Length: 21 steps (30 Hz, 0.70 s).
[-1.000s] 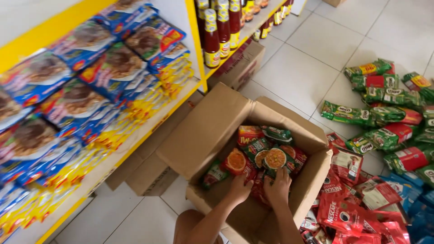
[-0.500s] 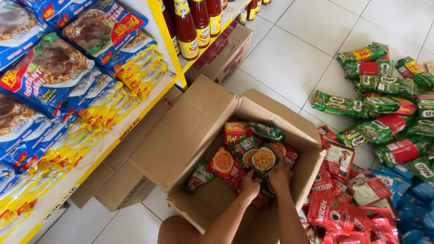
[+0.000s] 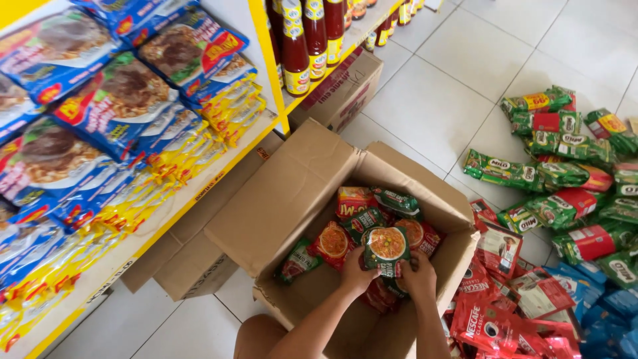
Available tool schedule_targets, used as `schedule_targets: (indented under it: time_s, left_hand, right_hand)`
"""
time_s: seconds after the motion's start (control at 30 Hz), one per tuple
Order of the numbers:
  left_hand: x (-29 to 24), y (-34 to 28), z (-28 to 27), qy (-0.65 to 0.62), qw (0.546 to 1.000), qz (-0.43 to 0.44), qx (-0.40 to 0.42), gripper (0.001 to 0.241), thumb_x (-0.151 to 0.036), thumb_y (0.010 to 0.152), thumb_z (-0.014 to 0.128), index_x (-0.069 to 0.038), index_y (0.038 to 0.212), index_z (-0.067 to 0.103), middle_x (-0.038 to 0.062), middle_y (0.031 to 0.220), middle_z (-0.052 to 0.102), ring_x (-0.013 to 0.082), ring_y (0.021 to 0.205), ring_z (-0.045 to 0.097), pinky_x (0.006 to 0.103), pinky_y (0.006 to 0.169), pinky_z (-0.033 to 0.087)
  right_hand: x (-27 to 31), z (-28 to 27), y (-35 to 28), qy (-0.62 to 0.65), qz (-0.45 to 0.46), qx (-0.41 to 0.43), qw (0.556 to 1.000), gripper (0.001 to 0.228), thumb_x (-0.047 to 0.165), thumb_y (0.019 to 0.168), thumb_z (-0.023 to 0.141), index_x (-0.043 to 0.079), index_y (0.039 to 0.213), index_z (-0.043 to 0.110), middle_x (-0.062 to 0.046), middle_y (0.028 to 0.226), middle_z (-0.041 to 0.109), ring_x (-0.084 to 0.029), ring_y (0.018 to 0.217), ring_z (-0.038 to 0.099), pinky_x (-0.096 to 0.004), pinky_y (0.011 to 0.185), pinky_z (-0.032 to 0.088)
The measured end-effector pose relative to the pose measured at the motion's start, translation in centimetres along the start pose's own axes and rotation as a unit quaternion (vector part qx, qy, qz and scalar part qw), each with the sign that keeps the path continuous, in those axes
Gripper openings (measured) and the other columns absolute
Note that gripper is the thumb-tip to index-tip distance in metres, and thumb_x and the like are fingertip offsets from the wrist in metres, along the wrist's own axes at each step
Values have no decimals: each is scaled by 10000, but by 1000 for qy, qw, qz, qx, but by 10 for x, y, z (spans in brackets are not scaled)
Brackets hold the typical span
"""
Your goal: Stocking shelves with instant noodle packs from a cardboard box on the floor.
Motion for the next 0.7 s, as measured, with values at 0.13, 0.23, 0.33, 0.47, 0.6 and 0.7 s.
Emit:
schedule_targets:
  time_s: [0.13, 0.23, 0.33, 0.47, 0.6, 0.7]
  left_hand:
    - [-55, -37, -40, -62, 998, 9, 15, 819, -101, 741, 880, -98, 1450, 469, 113, 1390, 563, 254, 1238, 594, 430, 1065, 525]
    - [-65, -47, -63, -131, 990, 42, 18, 846, -97, 699, 890, -96, 1423, 453, 129, 1355, 571, 265, 1200, 613, 448, 1027, 558]
    - [-62, -43, -87, -177, 980, 86, -10, 813, -146, 714, 925, -65, 1383, 471, 162, 1336, 582, 288, 1192, 626, 453, 1013, 563]
    - [-125, -90, -145, -210, 975, -7, -66, 734, -296, 819, 892, -91, 1375, 459, 202, 1301, 630, 327, 1178, 634, 474, 956, 576]
    - [-139, -121, -177, -236, 968, -80, -18, 706, -338, 815, 797, -168, 1393, 430, 144, 1275, 626, 286, 1134, 638, 502, 849, 614]
    - [-141, -133, -186, -252, 967, -35, -13, 580, -332, 830, 771, -122, 1327, 558, 107, 1206, 683, 255, 1044, 692, 465, 794, 624]
  right_hand:
    - [54, -20, -31, 91, -64, 9, 994, 543, 146, 866, 757, 12, 1376, 626, -177, 1115, 768, -221, 996, 734, -349, 879, 571]
    - [91, -23, -44, 155, -122, 33, 980, 526, 136, 880, 756, -16, 1367, 631, -155, 1142, 769, -176, 1002, 711, -327, 886, 562]
    - [131, -30, -57, 174, -164, 68, 969, 519, 119, 882, 743, -23, 1370, 634, -139, 1160, 766, -155, 1006, 687, -314, 893, 550]
    - [168, -31, -75, 234, -158, 170, 944, 512, 107, 871, 726, 19, 1367, 634, -108, 1254, 724, -134, 1091, 657, -296, 947, 537]
    - [214, -30, -107, 132, -272, 227, 926, 549, 132, 878, 716, 90, 1420, 637, -147, 1208, 782, -210, 1059, 665, -336, 949, 519]
    - [260, -35, -159, -51, -435, 1, 899, 493, 149, 815, 787, 105, 1299, 709, -191, 1265, 688, -374, 1159, 624, -428, 998, 491]
Point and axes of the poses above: each hand's wrist, its own y-axis towards the middle knuckle, its own z-axis out of the palm, x = y × z, the point moved 4 cm from there along y, towards the middle knuckle
